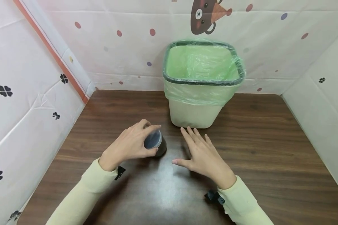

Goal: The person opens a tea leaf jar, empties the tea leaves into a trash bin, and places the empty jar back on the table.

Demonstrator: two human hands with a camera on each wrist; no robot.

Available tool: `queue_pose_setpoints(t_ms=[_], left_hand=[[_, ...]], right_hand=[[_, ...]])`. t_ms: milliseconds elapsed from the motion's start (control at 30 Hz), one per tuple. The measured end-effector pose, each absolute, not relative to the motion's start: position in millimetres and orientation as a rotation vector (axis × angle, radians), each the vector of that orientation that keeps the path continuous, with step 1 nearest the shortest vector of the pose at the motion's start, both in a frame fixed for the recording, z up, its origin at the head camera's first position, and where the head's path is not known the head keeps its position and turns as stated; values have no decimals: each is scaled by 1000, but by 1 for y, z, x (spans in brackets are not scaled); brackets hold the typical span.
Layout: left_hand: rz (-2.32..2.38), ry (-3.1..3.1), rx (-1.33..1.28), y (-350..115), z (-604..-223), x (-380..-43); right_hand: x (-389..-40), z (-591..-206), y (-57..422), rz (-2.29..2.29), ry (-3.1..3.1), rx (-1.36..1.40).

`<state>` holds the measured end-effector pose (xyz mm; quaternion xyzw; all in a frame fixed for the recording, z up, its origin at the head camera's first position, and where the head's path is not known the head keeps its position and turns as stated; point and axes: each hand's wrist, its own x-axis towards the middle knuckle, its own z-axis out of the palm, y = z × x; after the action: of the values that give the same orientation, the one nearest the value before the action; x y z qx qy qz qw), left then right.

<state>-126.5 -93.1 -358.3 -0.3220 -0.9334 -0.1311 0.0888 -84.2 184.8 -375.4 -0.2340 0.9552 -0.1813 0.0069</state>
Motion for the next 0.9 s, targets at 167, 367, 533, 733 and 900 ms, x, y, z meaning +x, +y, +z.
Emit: queue_pose_setpoints(t_ms=[167,367,533,733,900], left_hand=[[-444,-2742,-947,-93,-358,-125],[-479,-2724,-949,-93,-355,-124],[-554,-2709,-962,-92,-355,-123],[-651,-2703,-975,-91,-355,-123],[-667,-2707,-1005,-90,-354,-122]], right_hand=[[-85,-375,183,-561,2986,-757],[-85,-377,180,-564,3000,-799],[-84,-377,178,-571,3029,-825],[-85,-377,174,-625,3081,-908],[-86,-376,170,-725,3072,-994]])
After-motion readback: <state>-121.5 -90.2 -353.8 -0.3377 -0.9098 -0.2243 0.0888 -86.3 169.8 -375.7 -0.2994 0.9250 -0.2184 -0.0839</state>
